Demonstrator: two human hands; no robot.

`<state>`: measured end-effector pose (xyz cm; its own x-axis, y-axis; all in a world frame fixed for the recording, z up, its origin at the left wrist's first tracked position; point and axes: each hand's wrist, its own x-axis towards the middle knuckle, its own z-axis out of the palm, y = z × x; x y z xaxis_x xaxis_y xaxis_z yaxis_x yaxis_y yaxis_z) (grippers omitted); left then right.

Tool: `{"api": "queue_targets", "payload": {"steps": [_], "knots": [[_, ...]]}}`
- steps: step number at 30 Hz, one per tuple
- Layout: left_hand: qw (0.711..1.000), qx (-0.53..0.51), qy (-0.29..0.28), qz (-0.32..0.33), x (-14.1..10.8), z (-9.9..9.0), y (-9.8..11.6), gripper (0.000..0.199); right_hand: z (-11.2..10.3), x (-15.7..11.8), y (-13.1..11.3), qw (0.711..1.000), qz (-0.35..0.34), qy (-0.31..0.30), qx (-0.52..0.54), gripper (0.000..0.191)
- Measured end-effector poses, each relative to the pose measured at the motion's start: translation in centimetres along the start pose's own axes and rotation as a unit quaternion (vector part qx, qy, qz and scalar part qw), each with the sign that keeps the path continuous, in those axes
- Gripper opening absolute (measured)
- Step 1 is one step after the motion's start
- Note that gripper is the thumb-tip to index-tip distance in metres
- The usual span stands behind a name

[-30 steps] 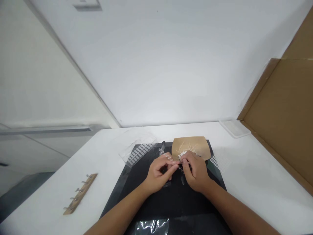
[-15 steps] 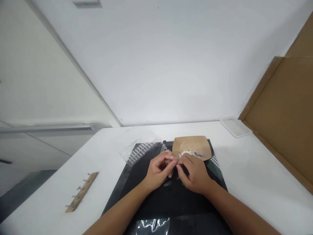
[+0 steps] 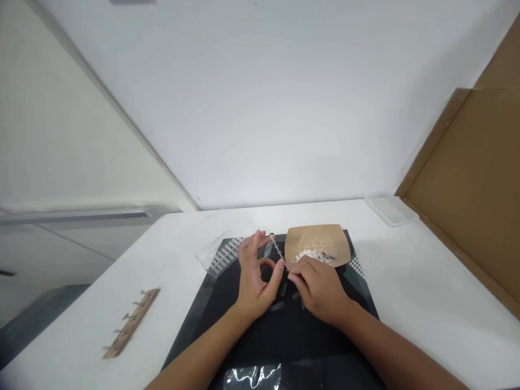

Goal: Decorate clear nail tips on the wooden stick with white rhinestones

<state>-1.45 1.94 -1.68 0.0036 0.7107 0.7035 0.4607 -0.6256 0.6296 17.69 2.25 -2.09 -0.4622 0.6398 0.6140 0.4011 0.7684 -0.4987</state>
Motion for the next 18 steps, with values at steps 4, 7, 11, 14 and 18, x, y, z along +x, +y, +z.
{"api": "queue_targets", "payload": {"steps": [4,7,11,14,18], "knots": [[0.998,0.033,-0.054,-0.011,0.1,-0.4,-0.2,0.050,-0.1,0.2,-0.3,0.999,-0.031,0.008,-0.040,0.015],[0.994,0.030,-0.101,0.018,0.4,-0.6,-0.6,0.045,-0.4,0.4,-0.8,0.993,-0.070,0.027,-0.090,0.018],[0.989,0.043,-0.106,0.092,0.5,-1.0,-0.6,0.043,-0.7,0.6,-1.5,0.986,-0.090,0.049,-0.131,0.017],[0.988,0.030,-0.123,0.085,0.4,-1.1,-0.1,0.043,-0.9,0.6,-1.7,0.985,-0.086,0.068,-0.131,0.016],[0.985,-0.002,-0.164,0.045,0.2,-0.9,0.6,0.042,-0.8,0.6,-1.7,0.987,-0.076,0.088,-0.115,0.015]]}}
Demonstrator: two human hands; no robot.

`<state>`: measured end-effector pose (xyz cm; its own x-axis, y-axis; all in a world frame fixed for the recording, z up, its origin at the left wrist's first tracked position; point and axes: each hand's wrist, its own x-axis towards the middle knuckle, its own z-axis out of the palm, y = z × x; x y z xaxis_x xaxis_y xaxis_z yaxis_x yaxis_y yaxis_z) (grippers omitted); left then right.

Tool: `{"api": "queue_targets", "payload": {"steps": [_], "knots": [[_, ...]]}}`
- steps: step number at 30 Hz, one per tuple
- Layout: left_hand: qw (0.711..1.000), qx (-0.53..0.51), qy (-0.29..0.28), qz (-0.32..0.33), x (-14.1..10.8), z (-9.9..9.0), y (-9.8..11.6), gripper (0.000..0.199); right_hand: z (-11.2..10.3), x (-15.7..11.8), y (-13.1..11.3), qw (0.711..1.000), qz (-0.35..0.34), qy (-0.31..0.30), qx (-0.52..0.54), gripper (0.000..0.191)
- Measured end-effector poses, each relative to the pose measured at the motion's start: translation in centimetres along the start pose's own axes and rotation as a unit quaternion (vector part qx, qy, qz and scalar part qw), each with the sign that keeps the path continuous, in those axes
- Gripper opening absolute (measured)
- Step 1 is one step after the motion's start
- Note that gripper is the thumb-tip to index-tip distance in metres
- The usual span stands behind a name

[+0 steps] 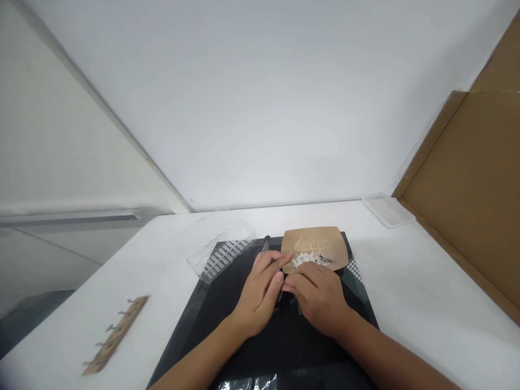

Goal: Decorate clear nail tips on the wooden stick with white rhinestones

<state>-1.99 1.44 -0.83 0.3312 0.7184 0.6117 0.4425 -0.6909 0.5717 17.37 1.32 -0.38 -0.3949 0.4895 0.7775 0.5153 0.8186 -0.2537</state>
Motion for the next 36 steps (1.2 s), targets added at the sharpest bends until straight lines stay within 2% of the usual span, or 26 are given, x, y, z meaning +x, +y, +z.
{"api": "queue_targets", "payload": {"steps": [6,11,16,25,31,36], "knots": [[0.998,-0.056,-0.026,-0.007,0.22,-0.06,0.35,0.037,0.23,-0.29,0.05,0.999,0.024,0.017,0.034,0.012],[0.998,-0.057,-0.030,0.024,0.25,-0.11,0.45,0.034,0.41,-0.52,0.00,0.995,0.059,0.014,0.077,0.014],[0.997,-0.043,-0.042,0.050,0.33,0.02,0.39,0.035,0.58,-0.66,-0.11,0.995,0.070,0.016,0.070,0.017],[0.995,0.001,-0.024,0.093,0.45,0.04,0.02,0.030,0.62,-0.56,-0.22,0.994,0.088,0.004,0.067,0.022],[0.994,-0.001,0.001,0.111,0.87,-0.27,0.11,0.027,0.56,-0.69,0.44,0.987,0.125,0.022,0.100,0.021],[0.992,0.019,0.038,0.120,0.95,-0.51,0.38,0.033,0.69,-0.55,0.47,0.976,0.153,-0.032,0.149,0.014]]}}
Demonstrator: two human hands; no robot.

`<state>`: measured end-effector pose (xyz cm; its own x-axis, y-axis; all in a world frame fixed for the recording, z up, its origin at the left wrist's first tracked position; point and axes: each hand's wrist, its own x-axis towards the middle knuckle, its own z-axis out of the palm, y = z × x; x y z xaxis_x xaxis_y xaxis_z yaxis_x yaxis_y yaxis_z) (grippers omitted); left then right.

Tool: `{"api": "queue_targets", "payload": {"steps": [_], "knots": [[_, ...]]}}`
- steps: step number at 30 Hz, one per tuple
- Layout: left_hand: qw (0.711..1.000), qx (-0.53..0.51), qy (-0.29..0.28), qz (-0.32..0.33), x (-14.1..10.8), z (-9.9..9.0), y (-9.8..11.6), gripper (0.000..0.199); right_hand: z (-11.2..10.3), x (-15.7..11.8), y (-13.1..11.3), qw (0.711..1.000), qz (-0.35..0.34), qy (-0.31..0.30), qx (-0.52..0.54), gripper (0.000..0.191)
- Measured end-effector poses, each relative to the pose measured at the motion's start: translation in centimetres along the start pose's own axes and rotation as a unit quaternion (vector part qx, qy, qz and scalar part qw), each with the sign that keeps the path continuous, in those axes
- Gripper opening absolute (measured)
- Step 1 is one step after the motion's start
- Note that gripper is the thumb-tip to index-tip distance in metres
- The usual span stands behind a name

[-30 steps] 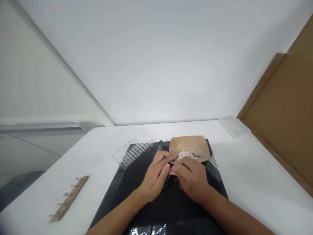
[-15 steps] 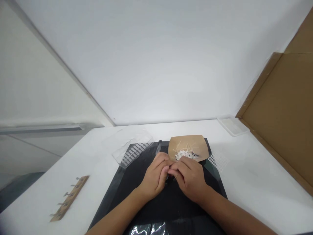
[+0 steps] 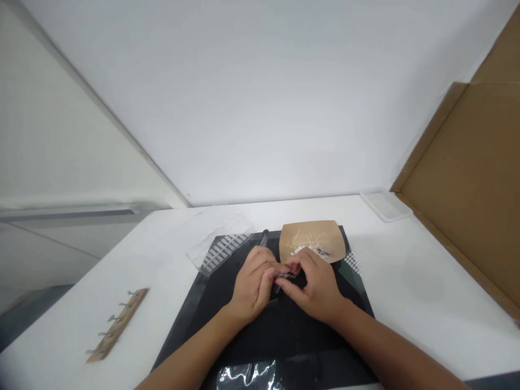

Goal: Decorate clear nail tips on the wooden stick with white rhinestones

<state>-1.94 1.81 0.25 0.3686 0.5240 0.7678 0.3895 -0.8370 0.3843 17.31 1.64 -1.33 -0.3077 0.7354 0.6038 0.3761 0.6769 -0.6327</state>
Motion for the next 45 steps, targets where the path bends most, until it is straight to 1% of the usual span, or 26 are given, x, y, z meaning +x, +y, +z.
{"api": "queue_targets", "payload": {"steps": [2,4,8,14,19,23,27,30,33,36,39,45], "knots": [[1.000,0.020,0.010,0.008,0.08,-0.14,0.23,0.035,0.15,0.04,-0.13,1.000,-0.002,-0.021,0.020,0.010],[0.999,0.042,0.011,0.015,0.17,-0.27,0.43,0.036,0.29,0.02,-0.21,0.999,-0.003,-0.035,0.042,0.011],[0.998,0.056,0.000,0.004,0.15,-0.39,0.49,0.037,0.45,-0.08,-0.09,0.996,0.013,-0.040,0.074,0.015],[0.999,0.039,0.009,-0.008,-0.21,-0.26,0.24,0.034,0.63,-0.04,0.28,0.995,0.039,-0.025,0.091,0.024],[0.999,0.016,0.044,-0.025,0.03,-0.32,0.22,0.028,0.68,0.00,0.29,0.988,0.062,0.004,0.138,0.024],[0.998,-0.030,0.054,-0.020,0.43,-0.45,0.28,0.024,0.68,-0.02,0.31,0.982,0.080,0.007,0.168,0.024],[0.993,-0.089,0.061,-0.041,0.56,-0.39,0.39,0.023,0.66,-0.02,0.32,0.982,0.089,0.005,0.167,0.025],[0.982,-0.151,0.070,-0.090,0.37,-0.26,0.44,0.018,0.60,-0.01,0.28,0.983,0.090,-0.004,0.160,0.026],[0.959,-0.231,0.066,-0.151,0.14,-0.17,0.47,0.017,0.53,-0.03,0.26,0.984,0.088,-0.009,0.156,0.027],[0.941,-0.278,0.056,-0.185,0.17,-0.21,0.49,0.018,0.49,-0.10,0.27,0.985,0.086,-0.013,0.147,0.028],[0.945,-0.268,0.058,-0.179,0.39,-0.38,0.52,0.017,0.51,-0.15,0.24,0.987,0.081,-0.012,0.136,0.027],[0.963,-0.229,0.052,-0.132,0.73,-0.75,0.68,0.020,0.56,-0.16,0.01,0.989,0.072,-0.013,0.125,0.029]]}}
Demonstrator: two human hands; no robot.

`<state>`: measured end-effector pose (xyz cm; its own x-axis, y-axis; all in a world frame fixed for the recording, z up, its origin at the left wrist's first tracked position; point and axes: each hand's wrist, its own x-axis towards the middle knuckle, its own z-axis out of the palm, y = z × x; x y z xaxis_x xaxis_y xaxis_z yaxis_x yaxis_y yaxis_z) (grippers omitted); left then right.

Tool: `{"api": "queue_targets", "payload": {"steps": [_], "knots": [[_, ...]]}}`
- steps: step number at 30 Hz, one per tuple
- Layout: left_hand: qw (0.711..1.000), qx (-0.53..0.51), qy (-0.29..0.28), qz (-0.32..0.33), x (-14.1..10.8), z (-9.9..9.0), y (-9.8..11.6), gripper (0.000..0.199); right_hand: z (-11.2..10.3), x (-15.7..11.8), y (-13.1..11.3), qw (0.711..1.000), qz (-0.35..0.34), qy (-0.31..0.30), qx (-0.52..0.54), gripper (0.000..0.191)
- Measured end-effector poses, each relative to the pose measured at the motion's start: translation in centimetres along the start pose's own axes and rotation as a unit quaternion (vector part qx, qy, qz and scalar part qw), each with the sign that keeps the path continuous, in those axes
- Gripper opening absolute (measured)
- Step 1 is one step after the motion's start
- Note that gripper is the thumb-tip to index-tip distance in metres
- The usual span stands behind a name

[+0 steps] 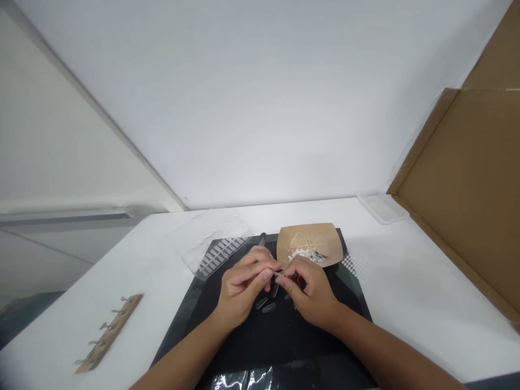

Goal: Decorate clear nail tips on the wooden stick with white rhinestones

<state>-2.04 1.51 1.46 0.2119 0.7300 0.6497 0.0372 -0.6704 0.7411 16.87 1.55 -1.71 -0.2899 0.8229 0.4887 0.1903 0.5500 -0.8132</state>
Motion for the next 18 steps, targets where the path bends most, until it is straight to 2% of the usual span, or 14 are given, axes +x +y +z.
{"api": "queue_targets", "payload": {"steps": [4,8,11,14,18], "knots": [[1.000,0.026,-0.003,0.014,0.1,0.0,0.4,0.020,0.1,-0.1,0.0,1.000,-0.013,-0.006,-0.006,0.026],[1.000,0.005,0.005,-0.016,0.0,0.2,0.1,0.020,0.1,-0.2,0.2,1.000,-0.024,-0.007,-0.009,0.024],[0.995,-0.043,0.031,-0.079,-0.7,0.3,-1.0,0.020,0.1,-0.2,0.3,0.999,-0.047,0.002,-0.019,0.018],[0.975,-0.114,0.089,-0.169,-1.4,0.4,-2.6,0.021,-0.1,-0.2,0.2,0.997,-0.077,0.006,-0.030,0.007],[0.947,-0.160,0.147,-0.238,-1.6,0.5,-3.5,0.030,-0.4,-0.2,0.1,0.992,-0.120,-0.003,-0.039,0.019]]}}
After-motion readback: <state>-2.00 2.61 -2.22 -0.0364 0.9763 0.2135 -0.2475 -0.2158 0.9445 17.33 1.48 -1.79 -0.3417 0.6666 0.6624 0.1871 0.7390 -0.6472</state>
